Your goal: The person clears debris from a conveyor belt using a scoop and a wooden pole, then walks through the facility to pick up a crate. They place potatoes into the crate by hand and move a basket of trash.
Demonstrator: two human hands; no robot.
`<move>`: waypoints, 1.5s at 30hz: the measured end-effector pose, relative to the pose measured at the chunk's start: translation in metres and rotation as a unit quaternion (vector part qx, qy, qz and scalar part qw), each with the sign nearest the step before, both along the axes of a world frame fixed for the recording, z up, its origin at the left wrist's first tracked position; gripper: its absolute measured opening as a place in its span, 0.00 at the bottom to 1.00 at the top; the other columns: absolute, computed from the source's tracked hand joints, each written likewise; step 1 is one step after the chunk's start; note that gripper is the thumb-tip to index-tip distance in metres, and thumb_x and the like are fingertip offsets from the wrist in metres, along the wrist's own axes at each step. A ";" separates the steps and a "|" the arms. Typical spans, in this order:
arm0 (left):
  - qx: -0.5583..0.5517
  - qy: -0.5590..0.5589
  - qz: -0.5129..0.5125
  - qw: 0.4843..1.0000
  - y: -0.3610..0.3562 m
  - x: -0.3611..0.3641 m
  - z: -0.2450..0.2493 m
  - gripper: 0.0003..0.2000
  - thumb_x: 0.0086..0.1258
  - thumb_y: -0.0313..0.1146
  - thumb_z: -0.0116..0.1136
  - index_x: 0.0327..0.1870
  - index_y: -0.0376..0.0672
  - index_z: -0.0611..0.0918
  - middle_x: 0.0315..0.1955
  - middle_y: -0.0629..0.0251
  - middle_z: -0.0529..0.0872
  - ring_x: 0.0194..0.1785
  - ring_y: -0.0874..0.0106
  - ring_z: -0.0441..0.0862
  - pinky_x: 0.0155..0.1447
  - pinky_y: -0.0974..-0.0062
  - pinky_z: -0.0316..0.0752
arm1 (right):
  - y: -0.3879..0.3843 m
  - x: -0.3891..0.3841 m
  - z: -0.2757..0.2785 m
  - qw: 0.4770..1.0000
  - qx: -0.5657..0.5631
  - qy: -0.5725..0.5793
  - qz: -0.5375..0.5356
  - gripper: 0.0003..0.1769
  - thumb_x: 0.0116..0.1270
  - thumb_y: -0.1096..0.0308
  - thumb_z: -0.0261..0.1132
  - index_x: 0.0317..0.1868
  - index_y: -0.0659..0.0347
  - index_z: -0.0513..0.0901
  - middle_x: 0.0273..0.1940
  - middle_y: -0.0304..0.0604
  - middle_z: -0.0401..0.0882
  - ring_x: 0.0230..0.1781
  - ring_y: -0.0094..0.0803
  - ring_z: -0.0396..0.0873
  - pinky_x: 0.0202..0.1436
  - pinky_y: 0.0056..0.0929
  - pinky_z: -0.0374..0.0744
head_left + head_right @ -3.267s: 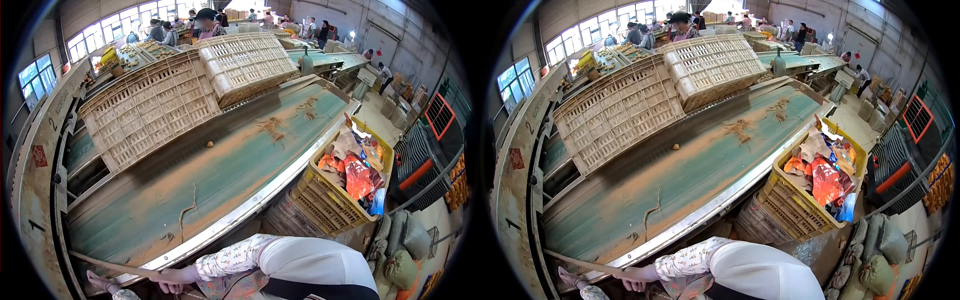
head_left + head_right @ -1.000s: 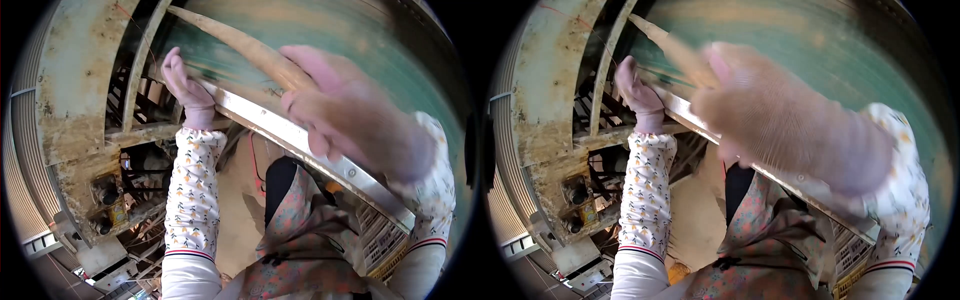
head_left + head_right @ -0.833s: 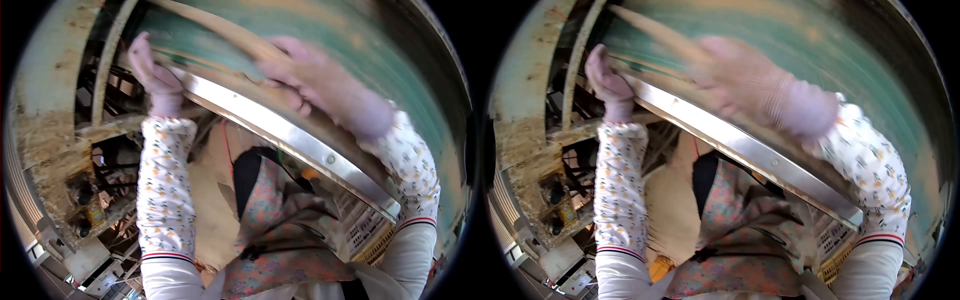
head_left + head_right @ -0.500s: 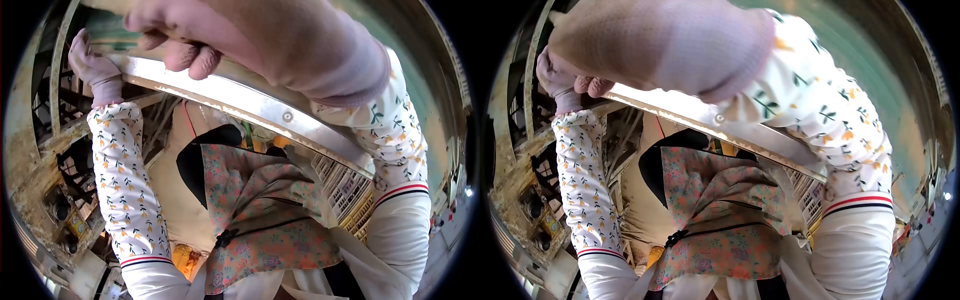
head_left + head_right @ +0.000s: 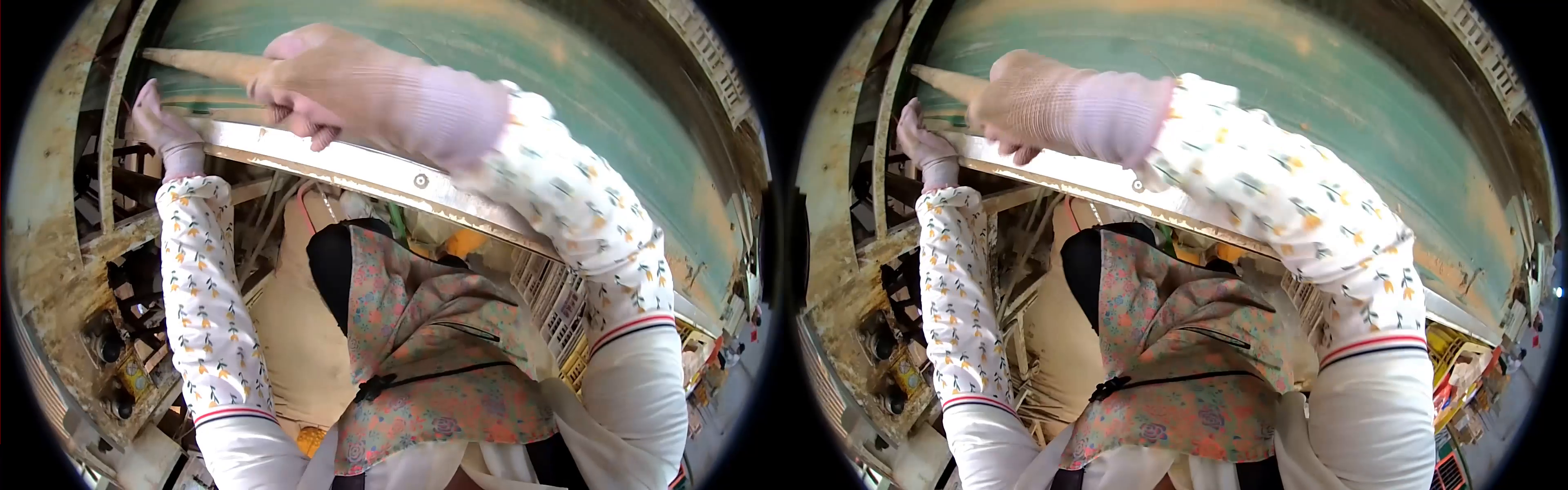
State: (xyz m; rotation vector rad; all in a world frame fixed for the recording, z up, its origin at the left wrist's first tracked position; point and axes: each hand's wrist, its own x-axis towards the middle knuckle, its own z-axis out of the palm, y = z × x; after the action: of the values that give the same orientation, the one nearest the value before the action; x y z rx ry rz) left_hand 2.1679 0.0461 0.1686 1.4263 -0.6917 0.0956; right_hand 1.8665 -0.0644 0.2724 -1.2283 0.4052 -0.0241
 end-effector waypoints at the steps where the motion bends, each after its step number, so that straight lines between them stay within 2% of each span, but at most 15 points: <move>1: -0.027 0.042 -0.015 0.999 -0.003 -0.007 0.004 0.15 0.72 0.39 0.54 0.49 0.37 0.78 0.49 0.62 0.80 0.57 0.70 0.74 0.65 0.69 0.68 | 0.004 -0.025 0.006 0.997 0.006 -0.062 0.035 0.20 0.73 0.52 0.53 0.43 0.63 0.74 0.30 0.36 0.73 0.19 0.19 0.71 0.20 0.18 0.71; 4: -0.111 0.089 -0.052 0.989 -0.004 0.000 -0.004 0.17 0.72 0.44 0.56 0.49 0.38 0.76 0.49 0.64 0.79 0.55 0.71 0.75 0.64 0.70 0.68 | 0.020 -0.098 0.046 0.994 0.047 -0.019 0.099 0.27 0.74 0.47 0.52 0.58 0.63 0.69 0.32 0.35 0.74 0.19 0.18 0.70 0.19 0.18 0.70; 7: 0.113 -0.097 0.089 0.985 -0.009 -0.027 0.025 0.16 0.71 0.37 0.58 0.52 0.34 0.79 0.51 0.57 0.79 0.55 0.67 0.76 0.61 0.70 0.70 | 0.052 -0.176 0.054 0.974 0.043 0.186 0.127 0.38 0.72 0.49 0.55 0.74 0.63 0.56 0.33 0.35 0.76 0.20 0.18 0.72 0.19 0.18 0.69; 8: 0.163 -0.214 0.098 0.958 -0.005 -0.035 0.028 0.17 0.71 0.38 0.57 0.55 0.37 0.80 0.55 0.56 0.77 0.60 0.62 0.73 0.64 0.66 0.68 | 0.067 -0.209 0.050 0.982 0.036 0.176 0.049 0.27 0.70 0.62 0.60 0.67 0.61 0.67 0.29 0.35 0.76 0.17 0.21 0.72 0.19 0.23 0.72; 11: 0.260 -0.428 -0.035 0.865 0.005 -0.061 0.036 0.14 0.66 0.41 0.59 0.50 0.47 0.83 0.57 0.55 0.77 0.64 0.56 0.70 0.68 0.58 0.62 | 0.094 -0.305 0.025 0.989 -0.016 0.137 -0.052 0.32 0.65 0.65 0.65 0.67 0.62 0.67 0.31 0.39 0.79 0.27 0.25 0.77 0.31 0.29 0.76; 13: 0.285 -0.563 -0.142 0.763 0.013 -0.113 0.040 0.15 0.64 0.40 0.58 0.50 0.46 0.82 0.52 0.55 0.79 0.60 0.55 0.72 0.64 0.53 0.62 | 0.107 -0.366 0.045 0.954 0.135 0.234 -0.132 0.31 0.57 0.64 0.69 0.60 0.68 0.74 0.31 0.40 0.80 0.26 0.26 0.77 0.30 0.27 0.74; 15: 0.236 -0.450 -0.157 0.847 0.018 -0.173 0.038 0.17 0.62 0.40 0.58 0.50 0.43 0.79 0.47 0.56 0.79 0.60 0.52 0.72 0.66 0.48 0.56 | 0.124 -0.391 0.053 0.927 0.069 0.333 -0.158 0.28 0.53 0.65 0.67 0.54 0.71 0.76 0.31 0.38 0.78 0.25 0.22 0.74 0.29 0.22 0.70; 21: 0.260 -0.444 -0.171 0.840 0.038 -0.282 0.036 0.11 0.54 0.43 0.61 0.27 0.52 0.72 0.27 0.68 0.72 0.38 0.68 0.69 0.59 0.59 0.60 | 0.166 -0.450 0.014 0.848 -0.194 0.487 -0.080 0.22 0.50 0.72 0.67 0.48 0.68 0.80 0.28 0.46 0.78 0.26 0.34 0.78 0.32 0.33 0.74; 26: 0.230 -0.414 -0.256 0.843 0.059 -0.383 0.035 0.16 0.55 0.48 0.64 0.21 0.55 0.69 0.24 0.72 0.70 0.33 0.70 0.68 0.48 0.65 0.64 | 0.193 -0.416 -0.031 0.874 -0.252 0.356 -0.213 0.14 0.52 0.73 0.66 0.41 0.66 0.81 0.29 0.54 0.79 0.27 0.44 0.80 0.32 0.39 0.77; 30: 0.170 -0.374 -0.344 0.844 0.091 -0.435 0.029 0.14 0.56 0.52 0.65 0.31 0.53 0.81 0.31 0.71 0.76 0.38 0.71 0.72 0.56 0.65 0.66 | 0.230 -0.457 -0.106 0.803 -0.434 0.354 -0.206 0.09 0.59 0.67 0.68 0.38 0.60 0.80 0.25 0.45 0.77 0.24 0.39 0.75 0.29 0.36 0.71; 33: 0.247 -0.431 -0.393 0.774 0.089 -0.391 0.054 0.23 0.60 0.60 0.59 0.44 0.50 0.83 0.44 0.66 0.82 0.52 0.67 0.76 0.70 0.56 0.54 | 0.248 -0.458 -0.114 0.734 -0.528 0.347 -0.251 0.08 0.58 0.65 0.69 0.28 0.55 0.77 0.19 0.42 0.69 0.20 0.39 0.69 0.27 0.41 0.67; 36: 0.333 -0.486 -0.308 0.747 0.077 -0.310 0.057 0.29 0.61 0.65 0.53 0.50 0.49 0.81 0.51 0.60 0.82 0.60 0.62 0.76 0.75 0.53 0.41 | 0.272 -0.490 -0.129 0.785 -0.460 0.368 -0.193 0.05 0.62 0.72 0.64 0.39 0.57 0.79 0.33 0.47 0.78 0.30 0.40 0.75 0.32 0.42 0.75; 41: 0.294 -0.460 -0.300 0.782 0.066 -0.269 0.048 0.23 0.57 0.61 0.59 0.30 0.47 0.80 0.48 0.59 0.82 0.56 0.58 0.77 0.73 0.51 0.49 | 0.324 -0.558 -0.162 0.818 -0.290 0.481 -0.122 0.28 0.56 0.49 0.71 0.52 0.57 0.79 0.44 0.49 0.80 0.39 0.39 0.79 0.44 0.40 0.81; 44: 0.273 -0.428 -0.272 0.817 0.052 -0.290 0.052 0.17 0.48 0.50 0.68 0.22 0.49 0.76 0.42 0.66 0.82 0.54 0.64 0.76 0.71 0.51 0.52 | 0.247 -0.483 -0.082 0.807 -0.104 0.580 0.038 0.40 0.55 0.36 0.68 0.60 0.57 0.76 0.52 0.51 0.79 0.48 0.39 0.79 0.53 0.40 0.80; 45: 0.271 -0.422 -0.272 0.821 0.048 -0.295 0.056 0.15 0.46 0.46 0.70 0.21 0.49 0.75 0.40 0.68 0.82 0.53 0.65 0.76 0.71 0.51 0.53 | 0.255 -0.485 -0.080 0.831 -0.197 0.517 -0.059 0.29 0.60 0.41 0.65 0.53 0.54 0.80 0.40 0.46 0.81 0.38 0.41 0.80 0.44 0.40 0.80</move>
State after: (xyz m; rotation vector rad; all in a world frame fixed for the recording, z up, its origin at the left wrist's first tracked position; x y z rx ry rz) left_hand 1.8734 0.0943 0.2243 1.6418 -1.9736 0.0832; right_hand 1.3817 0.1904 0.1929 -1.5486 1.4850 0.5004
